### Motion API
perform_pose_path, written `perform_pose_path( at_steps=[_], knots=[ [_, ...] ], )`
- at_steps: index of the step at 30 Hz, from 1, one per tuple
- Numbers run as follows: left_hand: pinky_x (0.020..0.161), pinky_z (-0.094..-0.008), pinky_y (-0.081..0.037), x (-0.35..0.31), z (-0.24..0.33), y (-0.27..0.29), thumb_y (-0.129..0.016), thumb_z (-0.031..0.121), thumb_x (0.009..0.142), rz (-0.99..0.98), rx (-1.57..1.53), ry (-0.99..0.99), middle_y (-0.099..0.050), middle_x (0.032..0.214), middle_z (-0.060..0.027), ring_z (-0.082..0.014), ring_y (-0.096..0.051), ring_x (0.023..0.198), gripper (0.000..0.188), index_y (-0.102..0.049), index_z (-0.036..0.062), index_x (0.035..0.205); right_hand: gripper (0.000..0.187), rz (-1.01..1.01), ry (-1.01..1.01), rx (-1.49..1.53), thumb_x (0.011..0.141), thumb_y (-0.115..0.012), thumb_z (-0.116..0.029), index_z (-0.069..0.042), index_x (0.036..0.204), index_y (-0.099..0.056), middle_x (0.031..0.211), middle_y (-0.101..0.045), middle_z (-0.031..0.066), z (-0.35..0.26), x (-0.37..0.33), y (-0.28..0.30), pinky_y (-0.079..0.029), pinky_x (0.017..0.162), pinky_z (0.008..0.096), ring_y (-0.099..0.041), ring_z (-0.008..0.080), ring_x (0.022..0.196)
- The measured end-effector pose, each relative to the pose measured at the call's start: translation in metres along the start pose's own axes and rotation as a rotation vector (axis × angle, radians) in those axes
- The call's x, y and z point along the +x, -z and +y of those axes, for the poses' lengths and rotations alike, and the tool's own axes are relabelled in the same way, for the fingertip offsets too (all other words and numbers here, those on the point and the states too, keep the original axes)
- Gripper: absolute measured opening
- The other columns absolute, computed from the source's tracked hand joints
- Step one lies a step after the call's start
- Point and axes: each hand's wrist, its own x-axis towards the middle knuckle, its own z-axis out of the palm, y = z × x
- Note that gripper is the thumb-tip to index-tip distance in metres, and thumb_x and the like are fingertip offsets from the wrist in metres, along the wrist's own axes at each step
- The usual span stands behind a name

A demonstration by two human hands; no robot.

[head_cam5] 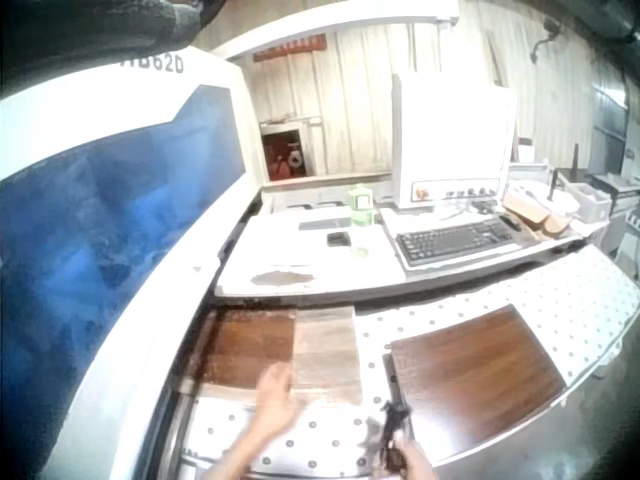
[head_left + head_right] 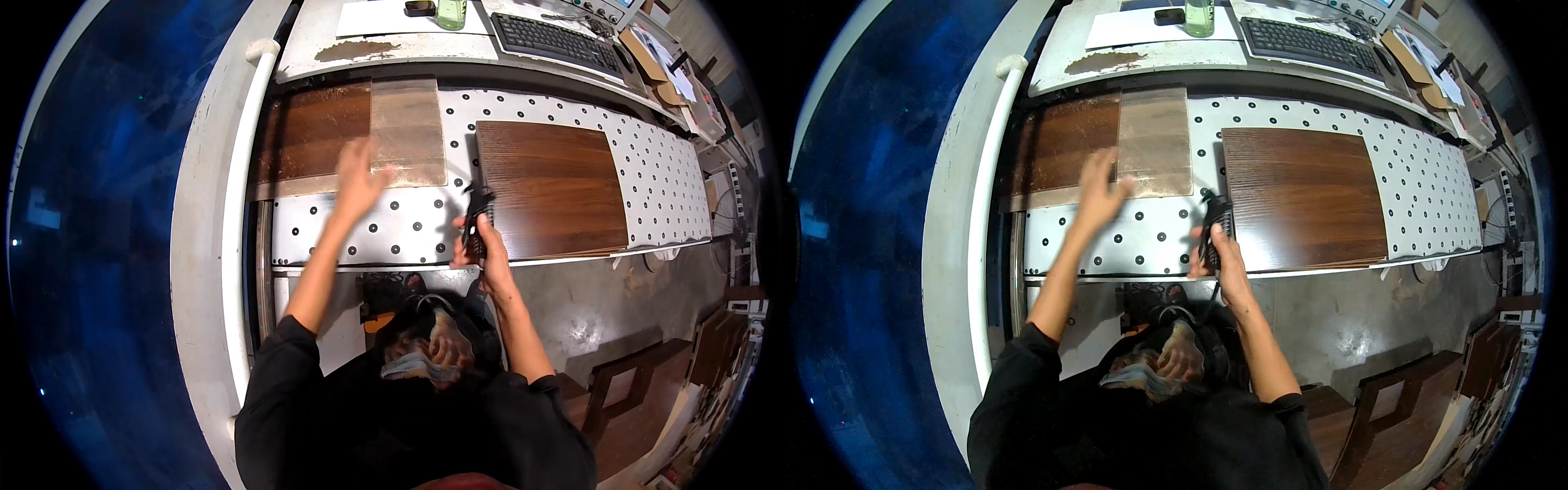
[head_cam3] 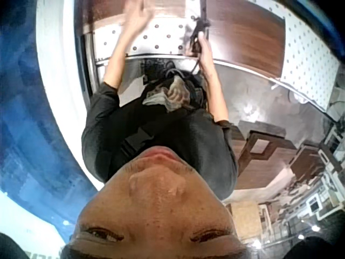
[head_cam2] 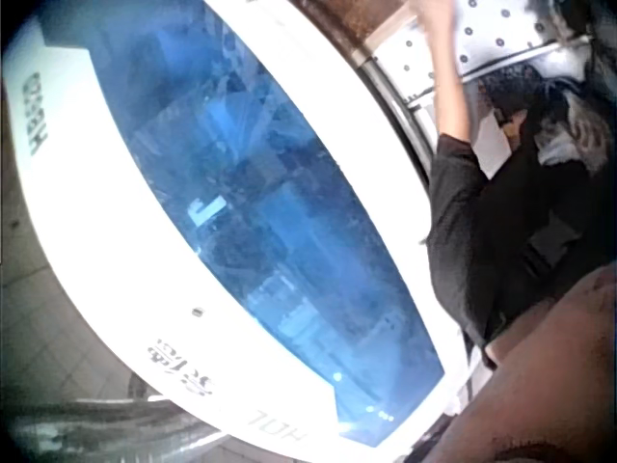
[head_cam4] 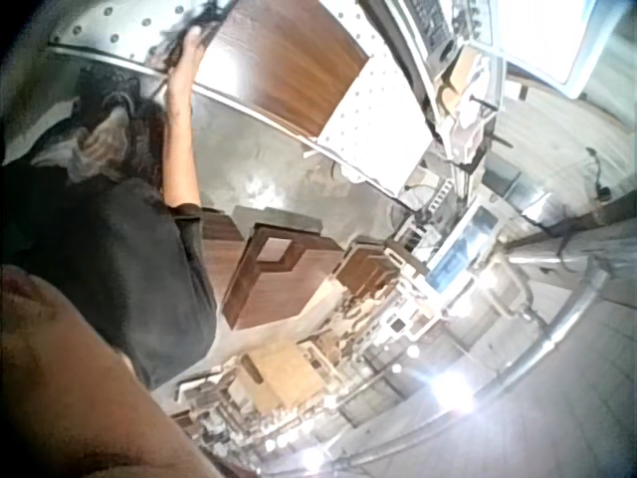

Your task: The person carries a large sheet of plywood through a workshop and places it on the floor. They then pick up several rectangular wood panels and arrange them on a perforated metal workbench, using a handheld device to scan or measure the panels.

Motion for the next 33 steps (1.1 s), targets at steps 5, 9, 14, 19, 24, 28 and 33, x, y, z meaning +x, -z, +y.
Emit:
perform_pose_path(
  at_steps=[5, 9, 14, 19, 24, 28, 33],
  knots=[
    [0.12, -0.0565, -0.015, 0.018, -0.166, -0.012, -0.044, 0.056, 0.1, 0.065, 0.468, 0.26, -0.027, 0.16, -0.0253, -0.0418, -0.021, 0.15, 0.071, -0.036, 0.012, 0.155, 0.058, -0.271, -0.228, -0.17, 0.103, -0.045, -0.053, 0.001, 0.109, -0.064, 0.065, -0.063, 0.0064, -0.005, -0.014, 0.0, -0.051, 0.052, 0.0246, -0.063, 0.0144, 0.053],
    [0.121, -0.057, -0.013, 0.009, -0.147, -0.029, -0.036, 0.053, 0.103, 0.11, 0.495, 0.202, -0.027, 0.161, -0.0233, -0.0401, -0.023, 0.149, 0.067, -0.036, 0.0116, 0.155, 0.048, -0.121, -0.193, -0.242, 0.102, -0.051, -0.046, 0.0, 0.106, -0.064, 0.066, -0.059, 0.0033, -0.013, -0.032, -0.01, -0.048, 0.056, 0.025, -0.057, 0.0109, 0.057],
    [0.119, -0.0608, -0.016, -0.031, -0.097, -0.054, -0.043, 0.047, 0.101, 0.197, 0.514, 0.149, -0.033, 0.157, -0.0255, -0.0436, -0.028, 0.146, 0.064, -0.042, 0.0066, 0.151, 0.045, -0.005, -0.25, -0.674, 0.1, -0.055, -0.044, 0.0, 0.1, -0.062, 0.067, -0.059, 0.0033, -0.036, -0.046, -0.012, -0.045, 0.058, 0.0286, -0.056, 0.0125, 0.06],
    [0.117, -0.0624, -0.016, -0.097, -0.018, -0.069, -0.05, 0.042, 0.099, 0.188, 0.425, 0.114, -0.033, 0.156, -0.0271, -0.0453, -0.029, 0.145, 0.062, -0.043, 0.0054, 0.149, 0.05, 0.063, -0.148, -0.788, 0.099, -0.055, -0.047, 0.002, 0.097, -0.064, 0.066, -0.062, 0.0091, -0.054, -0.057, -0.002, -0.048, 0.065, 0.037, -0.062, 0.0211, 0.064],
    [0.117, -0.0632, -0.015, -0.146, 0.035, -0.076, -0.054, 0.04, 0.099, 0.084, 0.329, 0.171, -0.029, 0.158, -0.0275, -0.0451, -0.024, 0.147, 0.063, -0.042, 0.0052, 0.15, 0.048, 0.182, 0.014, -0.879, 0.1, -0.053, -0.044, 0.003, 0.1, -0.063, 0.068, -0.064, 0.0187, -0.059, -0.045, 0.006, -0.049, 0.069, 0.045, -0.065, 0.0367, 0.069],
    [0.12, -0.0541, -0.016, -0.149, 0.077, -0.045, -0.054, 0.038, 0.101, -0.064, -0.171, 0.18, -0.028, 0.159, -0.0257, -0.0391, -0.021, 0.15, 0.064, -0.037, 0.0038, 0.152, 0.055, 0.132, 0.143, -1.082, 0.098, -0.055, -0.038, 0.0, 0.137, -0.044, 0.067, -0.065, 0.0251, -0.041, -0.032, -0.006, -0.053, 0.068, 0.0521, -0.067, 0.0458, 0.069],
    [0.115, -0.0359, -0.028, -0.153, 0.129, -0.032, -0.045, 0.031, 0.108, -0.125, -1.21, 0.314, -0.046, 0.145, -0.0167, -0.0237, -0.041, 0.136, 0.057, -0.03, -0.0001, 0.153, 0.073, -0.205, 0.414, -1.1, 0.093, -0.06, -0.023, -0.01, 0.153, -0.02, 0.107, -0.062, 0.0372, 0.006, -0.034, -0.036, -0.055, 0.077, 0.0538, -0.066, 0.0511, 0.088]
  ],
)
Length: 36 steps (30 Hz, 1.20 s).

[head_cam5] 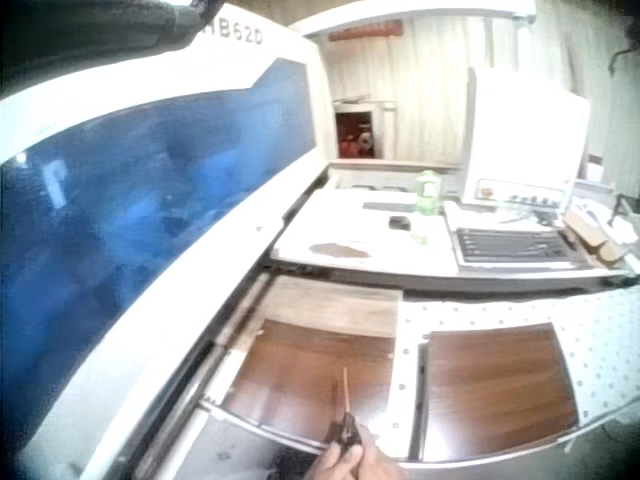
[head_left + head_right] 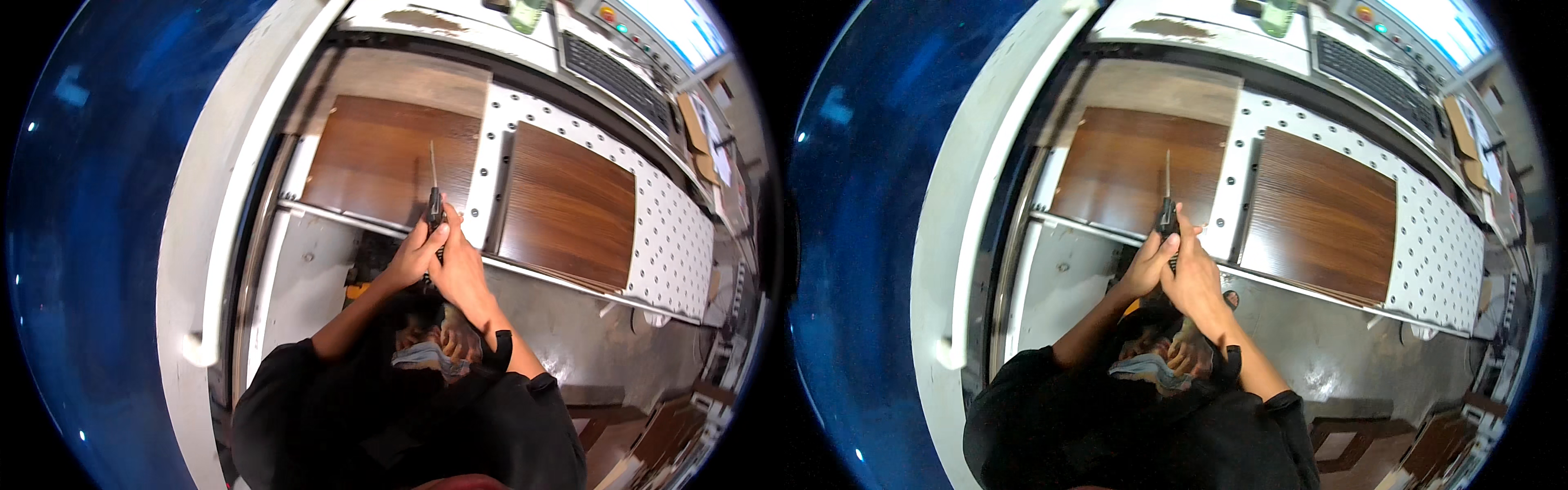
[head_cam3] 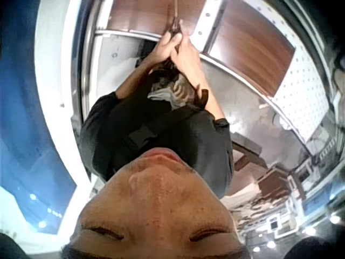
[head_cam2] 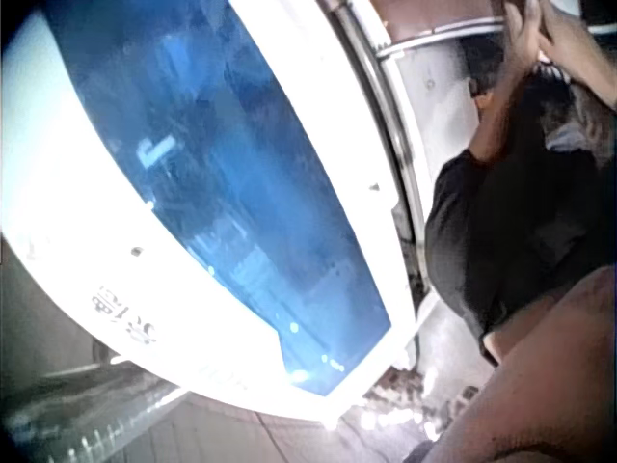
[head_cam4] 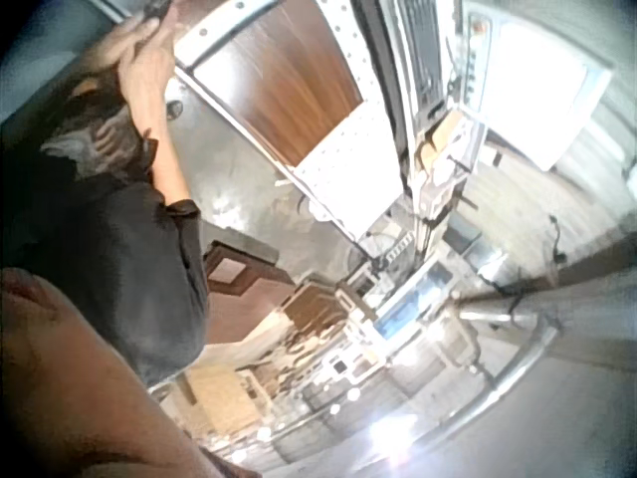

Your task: The person carries a large sheet of plywood through a workshop and places it on the floor. They then pick up several rectangular wood panels and arrange them on a perforated metal workbench, using a handheld device to scan or measure the panels.

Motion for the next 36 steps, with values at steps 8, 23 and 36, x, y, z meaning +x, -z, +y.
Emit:
perform_pose_path(
  at_steps=[8, 23, 36],
  knots=[
    [0.055, -0.0308, -0.05, -0.083, 0.013, 0.11, -0.042, 0.054, 0.104, 0.721, 0.13, 0.257, -0.057, 0.066, -0.0044, -0.0149, -0.057, 0.054, 0.058, -0.06, 0.0013, 0.119, 0.068, -0.131, 0.121, -0.029, 0.091, -0.068, -0.026, -0.01, 0.15, -0.038, 0.15, -0.036, 0.0324, 0.03, 0.003, -0.022, -0.029, 0.116, 0.0536, -0.034, 0.0459, 0.142],
    [0.044, -0.0309, -0.046, 0.002, 0.087, 0.186, -0.044, 0.06, 0.102, 0.562, 0.118, 0.237, -0.054, 0.059, -0.0037, -0.0141, -0.052, 0.045, 0.065, -0.056, -0.0015, 0.121, 0.051, 0.204, 0.201, -0.31, 0.094, -0.064, -0.027, -0.009, 0.141, -0.052, 0.156, -0.023, 0.0337, 0.099, 0.015, -0.062, -0.025, 0.118, 0.0582, -0.027, 0.0504, 0.144],
    [0.08, -0.032, -0.047, -0.207, 0.181, 0.119, -0.058, 0.037, 0.102, 1.043, 0.86, -0.096, -0.063, 0.089, -0.0076, -0.0172, -0.057, 0.077, 0.044, -0.062, -0.0045, 0.115, 0.049, 0.187, 0.209, -0.156, 0.094, -0.062, -0.02, -0.001, 0.138, -0.051, 0.155, -0.027, 0.0323, 0.107, 0.011, -0.056, -0.022, 0.12, 0.055, -0.027, 0.0487, 0.145]
  ],
)
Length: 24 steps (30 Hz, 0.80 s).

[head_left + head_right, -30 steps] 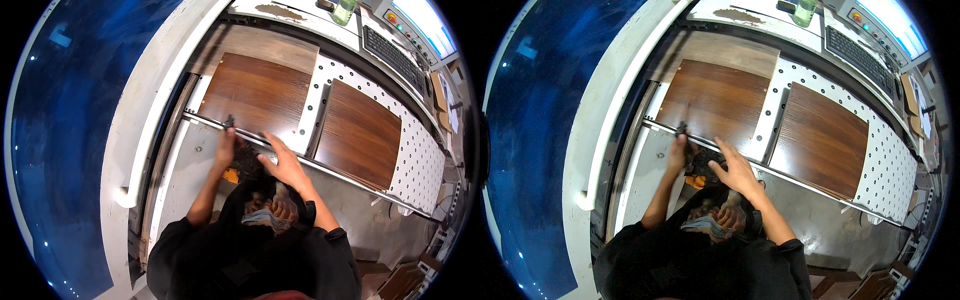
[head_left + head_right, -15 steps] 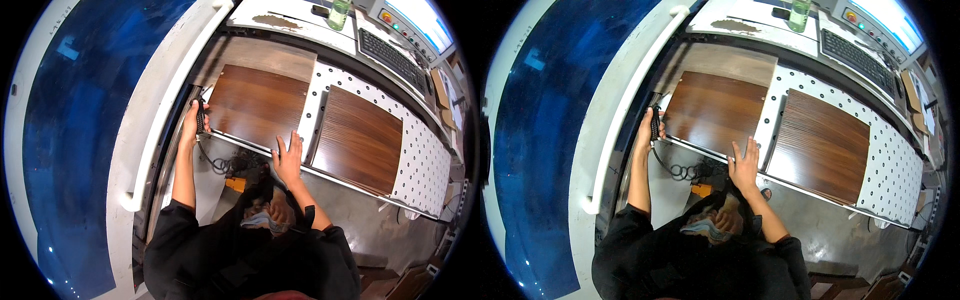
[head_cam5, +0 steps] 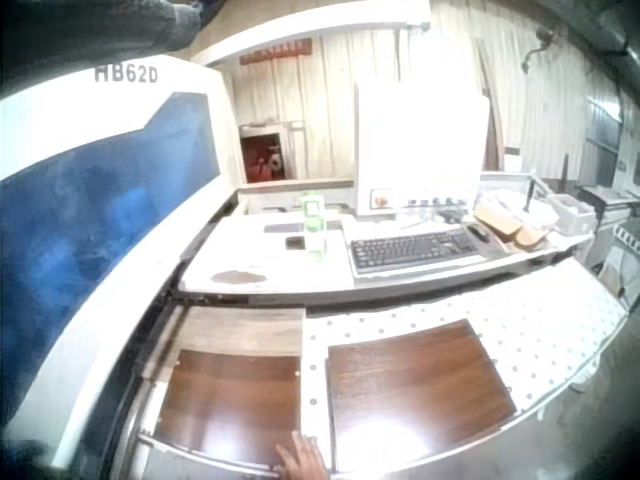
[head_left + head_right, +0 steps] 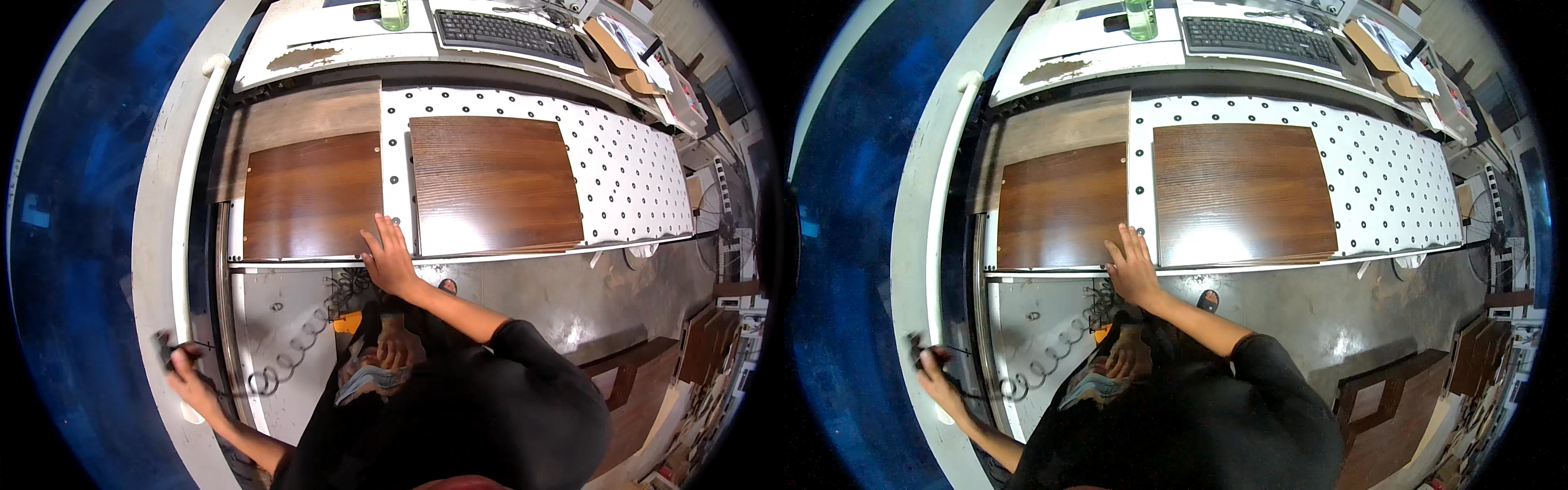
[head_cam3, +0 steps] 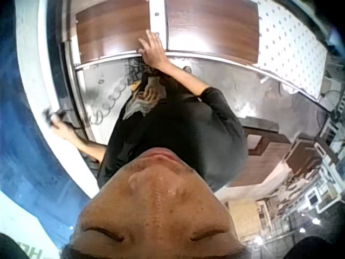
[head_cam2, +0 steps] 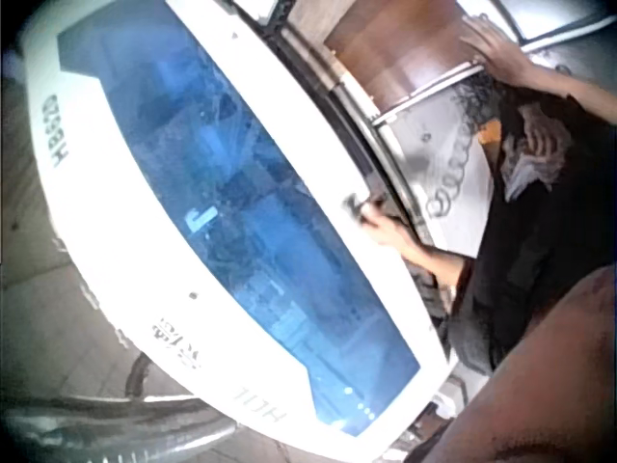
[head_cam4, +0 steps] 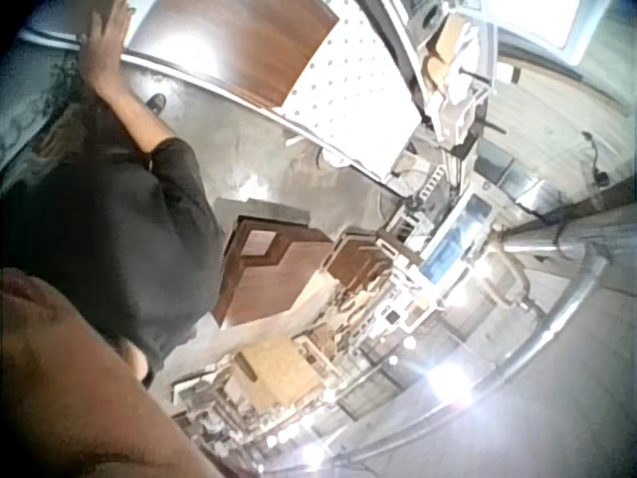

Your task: The person carries a large sheet of plywood through a workshop and places it on the floor. They then pick up several rectangular wood panels and arrange them on a perforated metal workbench, using a handheld device to scan or measure the panels.

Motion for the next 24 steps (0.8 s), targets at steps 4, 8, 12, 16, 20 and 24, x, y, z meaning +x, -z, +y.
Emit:
perform_pose_path(
  at_steps=[4, 8, 12, 16, 20, 24],
  knots=[
    [0.085, -0.0397, -0.052, -0.02, -0.004, -0.017, -0.058, 0.04, 0.102, 0.813, 0.324, -0.141, -0.068, 0.107, -0.018, -0.0264, -0.067, 0.095, 0.049, -0.059, -0.0054, 0.122, 0.052, 0.01, 0.03, 0.014, 0.092, -0.065, -0.023, 0.0, 0.137, -0.051, 0.155, -0.026, 0.0334, -0.004, -0.002, 0.006, -0.023, 0.119, 0.0561, -0.028, 0.0503, 0.144],
    [0.091, -0.0499, -0.049, -0.05, -0.041, -0.003, -0.061, 0.043, 0.099, 0.641, 0.953, 0.003, -0.065, 0.109, -0.0259, -0.0396, -0.063, 0.106, 0.061, -0.053, -0.0093, 0.128, 0.056, 0.014, 0.092, 0.03, 0.091, -0.064, -0.026, 0.0, 0.139, -0.048, 0.154, -0.023, 0.0361, -0.003, -0.006, 0.006, -0.023, 0.118, 0.0585, -0.027, 0.053, 0.143],
    [0.096, -0.0496, -0.047, -0.042, -0.008, -0.02, -0.067, 0.041, 0.096, 1.079, 0.919, -0.576, -0.056, 0.129, -0.0196, -0.0396, -0.057, 0.115, 0.066, -0.046, -0.0064, 0.136, 0.066, 0.033, 0.04, -0.02, 0.086, -0.066, -0.025, 0.003, 0.141, -0.043, 0.152, -0.022, 0.0404, -0.003, -0.022, 0.008, -0.021, 0.118, 0.0591, -0.023, 0.0553, 0.144],
    [0.105, -0.0447, -0.04, -0.023, 0.019, -0.099, -0.06, 0.027, 0.101, 0.676, 0.356, -0.807, -0.052, 0.138, -0.0205, -0.0368, -0.052, 0.123, 0.049, -0.046, -0.0044, 0.137, 0.066, 0.024, 0.035, -0.005, 0.089, -0.063, -0.029, 0.006, 0.141, -0.044, 0.152, -0.024, 0.0414, 0.008, -0.031, 0.011, -0.02, 0.119, 0.0601, -0.022, 0.0549, 0.145],
    [0.107, -0.0474, -0.04, 0.057, -0.051, -0.198, -0.06, 0.035, 0.1, -0.056, 0.394, -0.753, -0.055, 0.133, -0.0263, -0.0419, -0.052, 0.123, 0.053, -0.052, -0.004, 0.135, 0.067, 0.125, 0.062, 0.032, 0.08, -0.068, -0.028, 0.006, 0.135, -0.049, 0.142, -0.04, 0.0385, 0.003, -0.035, 0.004, -0.026, 0.117, 0.0593, -0.031, 0.0524, 0.141],
    [0.096, -0.0498, -0.049, 0.148, -0.182, -0.256, -0.057, 0.058, 0.096, -0.403, 0.663, -0.494, -0.054, 0.136, -0.0285, -0.0434, -0.058, 0.118, 0.082, -0.043, -0.0075, 0.143, 0.072, 0.259, 0.134, 0.079, 0.068, -0.073, -0.027, 0.004, 0.129, -0.05, 0.14, -0.042, 0.0324, 0.008, -0.031, -0.036, -0.029, 0.116, 0.0594, -0.031, 0.0509, 0.14]
  ],
)
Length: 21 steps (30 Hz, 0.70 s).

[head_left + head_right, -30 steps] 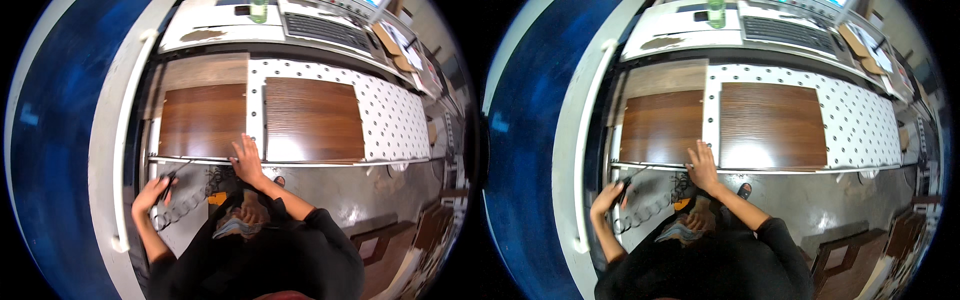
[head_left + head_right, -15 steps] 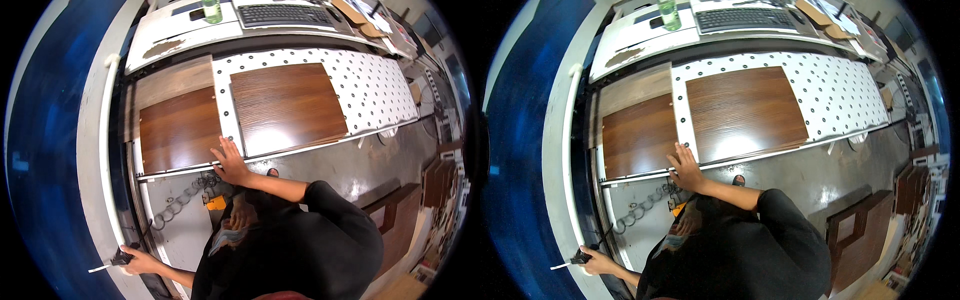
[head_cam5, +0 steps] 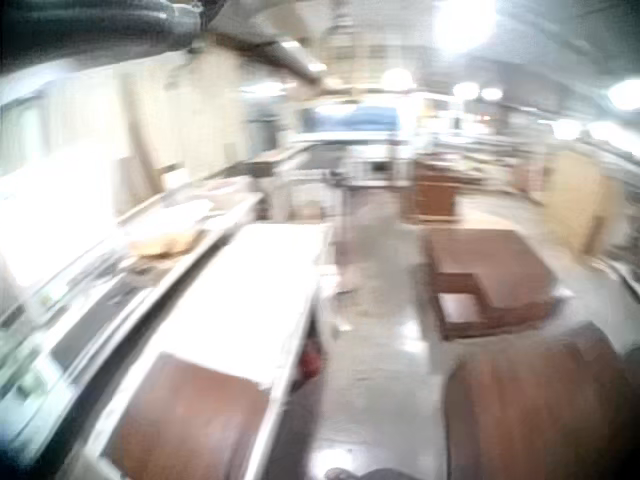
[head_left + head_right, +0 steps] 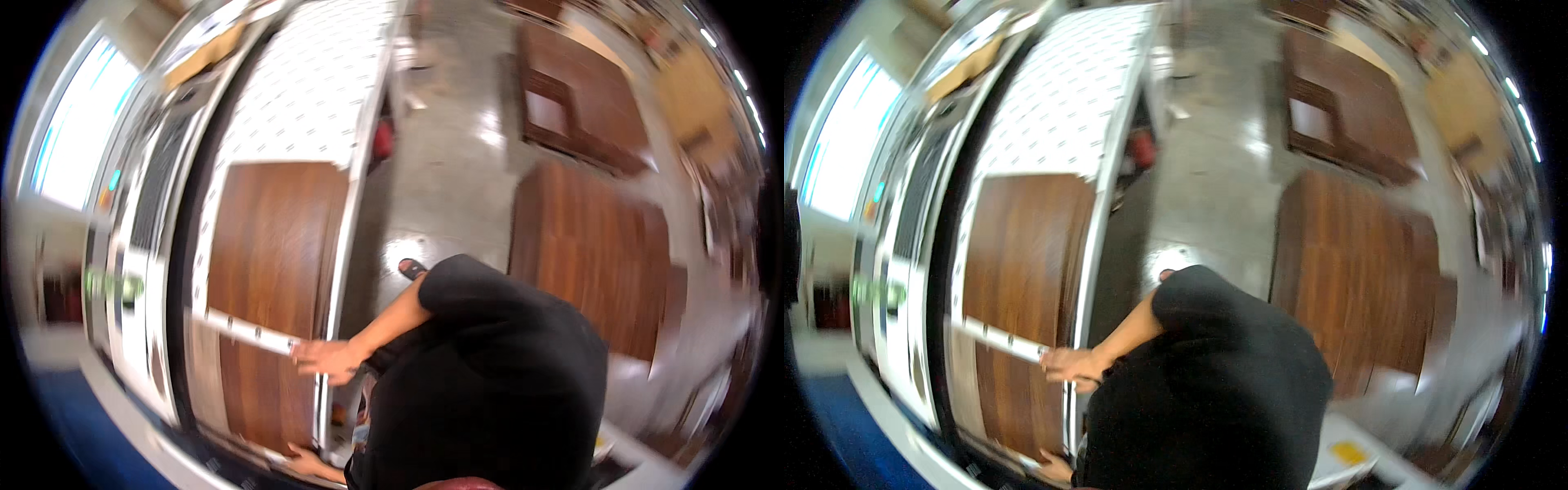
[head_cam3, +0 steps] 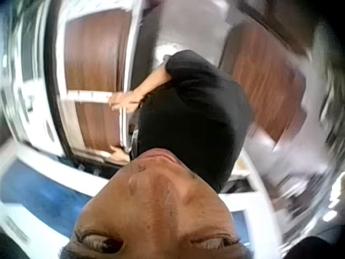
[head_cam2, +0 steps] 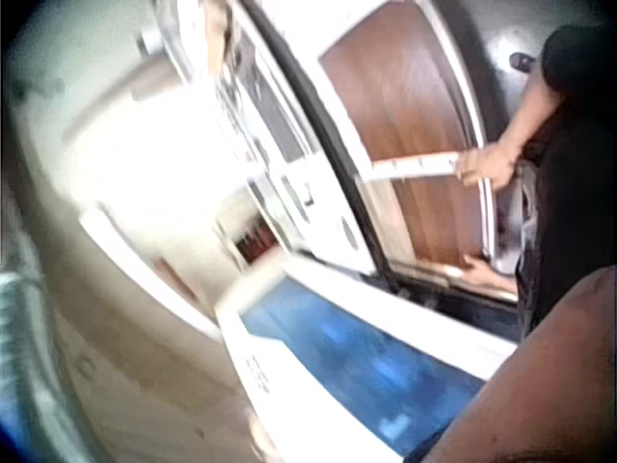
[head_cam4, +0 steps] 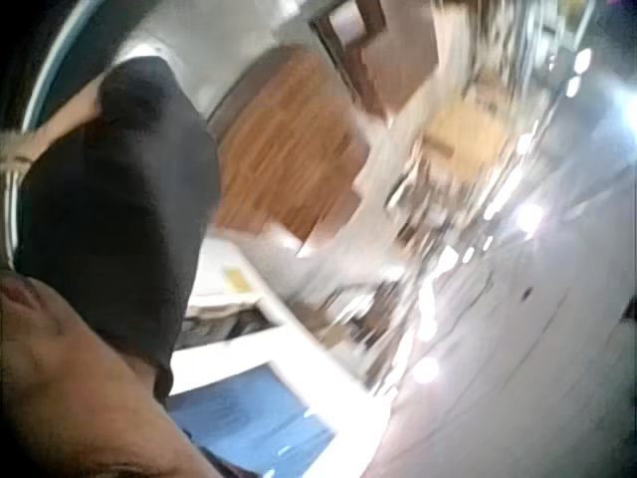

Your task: The person carries a large sheet of plywood through a workshop and places it on the floor. They then pick up several rectangular wood panels and arrange them on a perforated metal workbench, using a handheld device to scan or measure the panels.

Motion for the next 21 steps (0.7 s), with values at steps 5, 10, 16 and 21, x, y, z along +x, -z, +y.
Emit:
perform_pose_path(
  at_steps=[5, 10, 16, 21],
  knots=[
    [0.094, -0.0489, -0.051, 0.016, 0.078, -0.032, -0.058, 0.041, 0.099, 0.176, -0.415, 0.101, -0.059, 0.125, -0.0317, -0.0455, -0.062, 0.107, 0.064, -0.051, -0.0144, 0.129, 0.075, -0.133, -0.281, -0.004, 0.072, -0.072, -0.033, 0.0, 0.136, -0.049, 0.151, -0.033, 0.0361, -0.022, 0.017, 0.03, -0.015, 0.121, 0.0583, -0.021, 0.0476, 0.148],
    [0.094, -0.0481, -0.052, 0.014, 0.111, -0.015, -0.057, 0.039, 0.1, 0.096, -0.579, 0.133, -0.06, 0.124, -0.0305, -0.0437, -0.062, 0.105, 0.061, -0.053, -0.0138, 0.129, 0.065, -0.094, -0.497, 0.373, 0.082, -0.071, -0.037, -0.008, 0.136, -0.052, 0.154, -0.029, 0.0352, -0.043, 0.039, 0.036, -0.021, 0.12, 0.0533, -0.021, 0.0437, 0.149],
    [0.094, -0.0472, -0.052, 0.002, 0.125, 0.021, -0.055, 0.037, 0.1, 0.027, -0.813, 0.232, -0.061, 0.124, -0.0291, -0.0414, -0.063, 0.104, 0.057, -0.054, -0.0131, 0.128, 0.049, 0.064, -0.358, 0.744, 0.089, -0.071, -0.029, -0.01, 0.132, -0.056, 0.146, -0.043, 0.0219, -0.075, 0.063, 0.064, -0.034, 0.113, 0.0428, -0.026, 0.0376, 0.148],
    [0.094, -0.0464, -0.052, -0.006, 0.129, 0.039, -0.054, 0.035, 0.1, -0.031, -0.984, 0.291, -0.061, 0.123, -0.028, -0.0396, -0.063, 0.103, 0.054, -0.055, -0.0125, 0.127, 0.042, 0.337, -0.4, 0.997, 0.094, -0.07, -0.026, -0.003, 0.128, -0.058, 0.124, -0.058, 0.0087, -0.064, 0.025, 0.126, -0.054, 0.087, 0.0303, -0.062, 0.0154, 0.108]
  ],
)
